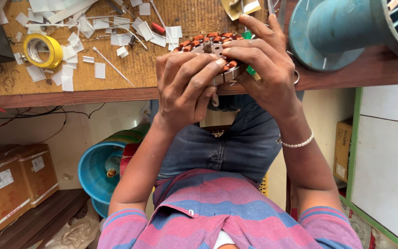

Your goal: The person inserts small white insulating pieces into the slots of a copper-wound motor stator. They repeatedly cut pieces from a strip using scissors, fold them, and place them into the stator slots, occasionally using a green-handled screwdriver to adjust the placement.

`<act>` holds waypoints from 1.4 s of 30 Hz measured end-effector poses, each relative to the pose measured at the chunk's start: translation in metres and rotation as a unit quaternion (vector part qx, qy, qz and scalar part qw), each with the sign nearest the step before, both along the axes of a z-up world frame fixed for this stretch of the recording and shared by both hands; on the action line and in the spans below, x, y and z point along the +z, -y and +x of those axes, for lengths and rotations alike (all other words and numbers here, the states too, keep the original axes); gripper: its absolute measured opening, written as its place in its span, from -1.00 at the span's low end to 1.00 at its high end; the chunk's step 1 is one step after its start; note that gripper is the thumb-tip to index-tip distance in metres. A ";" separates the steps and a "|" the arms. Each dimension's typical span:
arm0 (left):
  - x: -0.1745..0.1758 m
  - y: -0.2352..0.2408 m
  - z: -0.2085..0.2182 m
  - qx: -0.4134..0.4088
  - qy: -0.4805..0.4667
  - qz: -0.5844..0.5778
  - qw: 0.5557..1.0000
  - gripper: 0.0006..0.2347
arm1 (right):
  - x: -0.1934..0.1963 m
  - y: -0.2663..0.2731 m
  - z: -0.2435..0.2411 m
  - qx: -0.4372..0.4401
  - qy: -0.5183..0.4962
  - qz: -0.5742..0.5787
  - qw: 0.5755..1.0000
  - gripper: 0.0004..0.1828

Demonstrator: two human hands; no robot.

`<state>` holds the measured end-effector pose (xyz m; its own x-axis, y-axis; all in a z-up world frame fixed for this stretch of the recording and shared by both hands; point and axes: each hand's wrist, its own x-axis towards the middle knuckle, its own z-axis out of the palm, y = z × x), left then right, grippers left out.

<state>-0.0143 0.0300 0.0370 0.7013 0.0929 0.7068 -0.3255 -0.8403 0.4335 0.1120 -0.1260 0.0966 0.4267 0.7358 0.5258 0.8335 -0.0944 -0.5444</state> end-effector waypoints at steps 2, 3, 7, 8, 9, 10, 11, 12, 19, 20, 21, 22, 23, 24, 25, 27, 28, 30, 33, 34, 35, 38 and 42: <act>-0.002 0.003 0.000 0.022 0.025 -0.016 0.999 -0.74 | 0.001 -0.001 0.000 0.007 0.004 -0.010 1.000 -0.59; -0.004 0.005 0.001 0.033 0.037 -0.022 0.999 -0.74 | 0.001 -0.001 0.000 0.010 0.006 -0.014 1.000 -0.59; -0.005 0.016 0.000 0.069 0.025 -0.036 0.997 -0.76 | 0.000 0.001 0.000 0.014 -0.008 -0.020 1.000 -0.56; -0.005 0.017 0.002 0.075 0.031 -0.042 0.996 -0.76 | -0.001 0.001 0.001 0.018 -0.003 -0.015 1.000 -0.56; -0.005 0.018 0.003 0.080 0.036 -0.048 0.995 -0.77 | -0.002 0.001 0.002 0.022 0.001 -0.010 1.000 -0.55; -0.005 0.020 0.002 0.085 0.028 -0.050 0.995 -0.77 | -0.002 0.001 0.003 0.029 -0.009 -0.009 0.999 -0.55; -0.004 0.022 0.000 0.089 0.021 -0.052 0.994 -0.77 | -0.003 0.002 0.004 0.036 -0.019 -0.008 0.999 -0.56; -0.003 0.023 -0.001 0.093 0.015 -0.054 0.994 -0.77 | -0.003 0.003 0.005 0.043 -0.027 -0.008 0.999 -0.56; 0.008 -0.007 -0.004 -0.017 -0.011 -0.095 0.995 -0.61 | -0.003 0.007 0.008 0.041 -0.041 0.005 0.998 -0.51; 0.011 -0.013 -0.005 -0.014 -0.024 -0.095 0.995 -0.62 | -0.002 0.008 0.008 0.037 -0.034 0.002 0.999 -0.51; 0.013 -0.017 -0.006 -0.010 -0.037 -0.095 0.995 -0.62 | -0.002 0.008 0.009 0.032 -0.027 -0.001 0.999 -0.50; 0.016 -0.021 -0.006 0.007 -0.044 -0.081 0.996 -0.62 | -0.002 0.007 0.011 0.037 -0.042 0.008 0.998 -0.51; 0.019 -0.024 -0.005 0.024 -0.050 -0.067 0.996 -0.63 | -0.002 0.002 0.015 0.042 -0.058 0.018 0.997 -0.52; 0.022 -0.025 -0.003 0.037 -0.060 -0.054 0.996 -0.63 | -0.003 0.000 0.018 0.043 -0.076 0.027 0.996 -0.53; 0.025 -0.028 0.000 0.039 -0.056 -0.029 0.997 -0.64 | -0.004 -0.003 0.024 0.052 -0.108 0.026 0.992 -0.54; 0.034 -0.033 0.006 0.044 -0.048 0.019 0.998 -0.65 | -0.006 -0.006 0.033 0.069 -0.176 0.026 0.982 -0.57; 0.039 -0.036 0.009 0.044 -0.054 0.049 0.996 -0.65 | -0.006 -0.003 0.035 0.064 -0.145 0.032 0.987 -0.55; 0.048 -0.042 0.016 0.048 -0.062 0.106 0.991 -0.64 | -0.005 0.006 0.036 0.058 -0.081 0.040 0.994 -0.50; 0.061 -0.047 0.025 0.040 -0.100 0.141 0.984 -0.63 | -0.003 0.031 0.024 -0.043 0.002 0.054 0.998 -0.68; 0.066 -0.046 0.026 0.036 -0.111 0.136 0.984 -0.64 | -0.001 0.042 0.020 -0.079 -0.007 0.040 0.996 -0.74; 0.070 -0.043 0.027 0.031 -0.121 0.131 0.983 -0.65 | 0.000 0.051 0.016 -0.115 -0.015 0.026 0.993 -0.79; 0.085 -0.039 0.037 0.026 -0.150 0.120 0.981 -0.61 | -0.005 0.071 0.001 -0.246 -0.272 0.021 0.930 -0.90; 0.081 -0.056 0.023 -0.029 -0.084 0.133 0.987 -0.46 | -0.030 0.078 -0.008 -0.284 -0.148 -0.052 0.946 -0.87</act>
